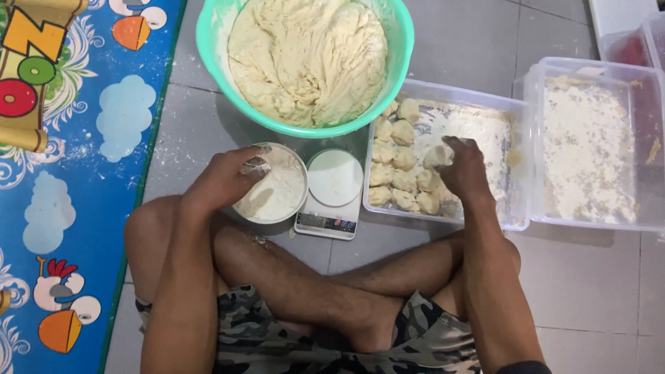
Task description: Portioning dough from a large bowl, coating it in flour, and placing it into a storage container.
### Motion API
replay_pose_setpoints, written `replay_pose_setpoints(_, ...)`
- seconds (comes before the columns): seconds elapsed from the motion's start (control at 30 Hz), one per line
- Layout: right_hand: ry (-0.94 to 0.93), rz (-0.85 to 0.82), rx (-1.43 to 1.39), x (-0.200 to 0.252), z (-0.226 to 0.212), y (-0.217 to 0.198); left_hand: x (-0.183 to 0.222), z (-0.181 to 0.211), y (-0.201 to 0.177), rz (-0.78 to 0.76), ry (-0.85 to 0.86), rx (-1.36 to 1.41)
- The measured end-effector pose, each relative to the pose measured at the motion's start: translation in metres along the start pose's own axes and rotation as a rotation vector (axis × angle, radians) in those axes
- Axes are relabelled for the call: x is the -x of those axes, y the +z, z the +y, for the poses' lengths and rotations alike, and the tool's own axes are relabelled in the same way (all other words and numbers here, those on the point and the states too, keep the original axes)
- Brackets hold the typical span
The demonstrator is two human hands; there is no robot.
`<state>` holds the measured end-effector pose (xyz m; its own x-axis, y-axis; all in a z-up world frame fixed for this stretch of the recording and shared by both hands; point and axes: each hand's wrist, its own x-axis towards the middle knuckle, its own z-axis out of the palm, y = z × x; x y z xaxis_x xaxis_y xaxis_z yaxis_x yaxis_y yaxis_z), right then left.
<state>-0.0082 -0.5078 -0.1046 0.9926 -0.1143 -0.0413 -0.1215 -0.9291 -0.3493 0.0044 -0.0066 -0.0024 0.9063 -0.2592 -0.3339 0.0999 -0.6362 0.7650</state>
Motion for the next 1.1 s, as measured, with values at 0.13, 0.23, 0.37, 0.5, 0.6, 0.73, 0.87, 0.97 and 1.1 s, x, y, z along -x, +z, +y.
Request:
replay_pose_setpoints(0.13, 0.076, -0.132, -0.027, 0.006, -0.047, -0.031, 0.001, 0.008, -0.001, -0.029, 0.009, -0.009)
replay_pose_setpoints(0.23, 0.204, -0.064, -0.102, 0.001, -0.041, -0.02, 0.002, 0.006, -0.002, -0.028, -0.011, -0.006)
replay_pose_setpoints(0.37, 0.189, -0.035, -0.151, -0.003, -0.032, 0.0, -0.001, 0.008, -0.003, -0.022, 0.003, -0.023)
replay_pose_setpoints(0.5, 0.242, -0.269, -0.125, 0.002, -0.064, -0.045, 0.004, 0.008, -0.005, -0.011, 0.024, 0.033)
replay_pose_setpoints(0.6, 0.229, -0.188, -0.075, -0.006, -0.042, -0.046, 0.007, 0.02, -0.01, 0.022, 0.059, 0.036)
replay_pose_setpoints(0.73, 0.21, -0.14, -0.059, -0.008, -0.046, -0.035, 0.006, 0.023, -0.011, 0.072, 0.074, 0.04)
replay_pose_setpoints(0.87, 0.159, -0.187, -0.056, -0.011, -0.059, -0.043, 0.004, 0.011, -0.011, 0.127, 0.075, 0.089)
replay_pose_setpoints(0.97, 0.08, -0.098, -0.137, -0.002, -0.109, -0.084, 0.004, 0.007, -0.011, 0.192, 0.105, 0.094)
replay_pose_setpoints(1.1, -0.421, 0.293, -0.179, -0.022, -0.155, -0.114, -0.005, 0.0, -0.003, 0.216, 0.13, 0.022)
